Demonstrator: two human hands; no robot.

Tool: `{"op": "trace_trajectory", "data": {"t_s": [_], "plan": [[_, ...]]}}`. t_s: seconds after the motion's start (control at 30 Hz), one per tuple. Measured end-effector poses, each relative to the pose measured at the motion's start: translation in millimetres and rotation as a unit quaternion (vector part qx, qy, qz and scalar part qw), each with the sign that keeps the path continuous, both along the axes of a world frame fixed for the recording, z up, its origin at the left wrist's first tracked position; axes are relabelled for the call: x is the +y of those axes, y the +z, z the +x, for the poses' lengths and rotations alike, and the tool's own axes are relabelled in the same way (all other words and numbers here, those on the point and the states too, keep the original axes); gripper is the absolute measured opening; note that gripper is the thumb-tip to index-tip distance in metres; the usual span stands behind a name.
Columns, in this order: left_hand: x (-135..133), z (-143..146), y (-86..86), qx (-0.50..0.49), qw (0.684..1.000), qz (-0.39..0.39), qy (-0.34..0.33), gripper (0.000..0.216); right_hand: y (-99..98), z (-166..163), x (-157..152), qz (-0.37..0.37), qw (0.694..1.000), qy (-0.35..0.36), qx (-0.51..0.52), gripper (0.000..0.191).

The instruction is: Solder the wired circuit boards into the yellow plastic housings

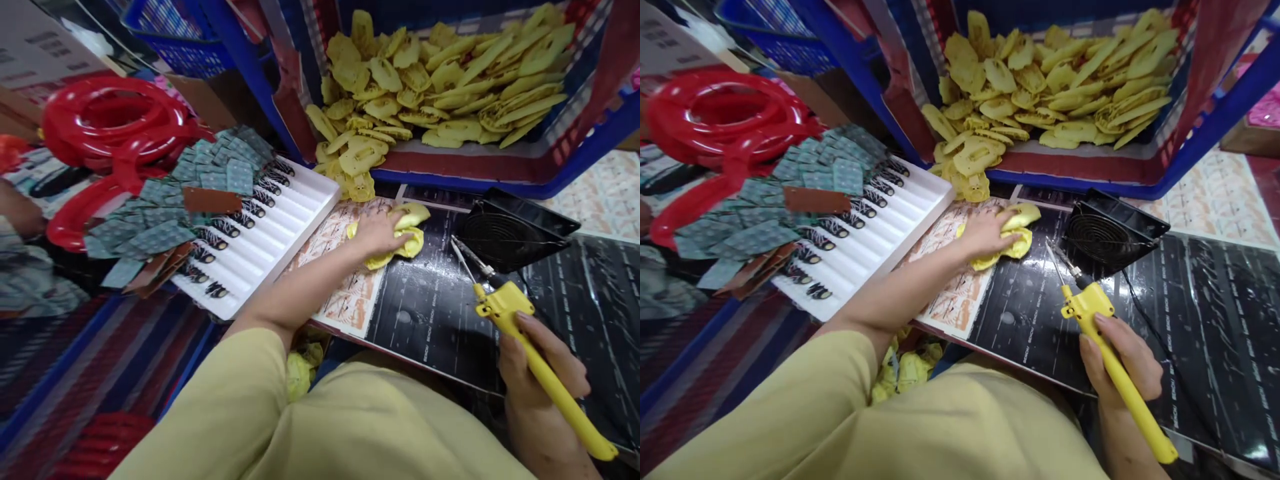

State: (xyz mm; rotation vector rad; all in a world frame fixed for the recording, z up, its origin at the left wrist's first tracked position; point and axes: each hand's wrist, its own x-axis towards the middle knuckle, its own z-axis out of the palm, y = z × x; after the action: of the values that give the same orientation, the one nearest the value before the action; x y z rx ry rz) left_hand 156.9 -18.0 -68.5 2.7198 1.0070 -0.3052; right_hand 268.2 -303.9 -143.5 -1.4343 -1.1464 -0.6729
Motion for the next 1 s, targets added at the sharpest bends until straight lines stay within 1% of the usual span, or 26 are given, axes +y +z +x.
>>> {"op": "trace_trajectory", "data": {"t_s": [0.07,0.1,0.13,0.17,0.2,0.23,0.3,0.33,0.4,0.47,0.53,0.57,0.63,0.67,0.73,0.8,0.87,0.9,0.93,1.0], "plan": [[-31,-19,2.4,0.006,0.999,-0.03,-0.02,0.069,-0.8,-2,0,0.007,1.0,-0.014,-0.002,0.021],[-43,-27,2.8,0.006,0.999,-0.038,-0.026,0.067,-0.4,-3,0,0.011,1.0,-0.027,-0.001,0.023],[-54,-33,2.7,0.007,0.999,-0.039,-0.03,0.066,0.5,-5,1,0.004,0.999,-0.031,0.003,0.028],[-62,-37,2.3,0.007,0.999,-0.032,-0.032,0.066,2.0,-7,1,-0.014,1.0,-0.021,0.011,0.033],[-68,-40,1.8,0.008,0.999,-0.02,-0.035,0.065,4.0,-9,2,-0.039,0.999,0.003,0.016,0.036],[-72,-40,1.7,0.009,0.999,-0.006,-0.039,0.065,6.4,-10,3,-0.069,0.997,0.035,0.014,0.034],[-75,-39,3.8,0.013,0.998,0.01,-0.054,0.061,11.3,-12,4,-0.121,0.988,0.098,-0.01,0.025],[-74,-38,6.3,0.016,0.998,0.011,-0.065,0.059,13.4,-13,5,-0.133,0.984,0.113,-0.028,0.022],[-67,-37,13.2,0.023,0.996,-0.005,-0.082,0.057,16.1,-14,5,-0.146,0.982,0.113,-0.044,0.021],[-54,-38,19.5,0.02,0.995,-0.052,-0.081,0.057,16.8,-16,5,-0.161,0.98,0.109,-0.037,0.022],[-37,-41,21.1,-0.022,0.992,-0.108,-0.063,0.057,15.9,-20,7,-0.175,0.978,0.1,-0.045,0.026],[-28,-42,19.5,-0.051,0.989,-0.126,-0.051,0.057,15.0,-22,8,-0.181,0.978,0.093,-0.054,0.028],[-14,-42,12.4,-0.09,0.987,-0.127,-0.028,0.059,12.3,-25,14,-0.188,0.976,0.083,-0.073,0.029],[-10,-42,7.9,-0.088,0.989,-0.116,-0.022,0.059,10.7,-27,17,-0.19,0.975,0.083,-0.079,0.029],[-8,-44,-0.3,-0.061,0.993,-0.094,-0.033,0.057,7.3,-29,25,-0.197,0.972,0.095,-0.083,0.029],[-12,-52,-5.3,-0.052,0.995,-0.063,-0.058,0.055,4.0,-31,31,-0.205,0.969,0.107,-0.086,0.027],[-18,-68,-6.7,-0.084,0.992,-0.022,-0.093,0.054,1.1,-32,35,-0.22,0.965,0.107,-0.092,0.022],[-21,-79,-6.7,-0.104,0.987,-0.017,-0.125,0.053,-0.4,-32,35,-0.228,0.963,0.104,-0.096,0.02],[-24,-90,-6.4,-0.116,0.978,-0.03,-0.173,0.053,-1.8,-32,35,-0.235,0.962,0.1,-0.099,0.019],[-30,-114,-5.9,-0.102,0.948,-0.098,-0.287,0.056,-4.8,-31,34,-0.242,0.96,0.098,-0.101,0.018]]}}
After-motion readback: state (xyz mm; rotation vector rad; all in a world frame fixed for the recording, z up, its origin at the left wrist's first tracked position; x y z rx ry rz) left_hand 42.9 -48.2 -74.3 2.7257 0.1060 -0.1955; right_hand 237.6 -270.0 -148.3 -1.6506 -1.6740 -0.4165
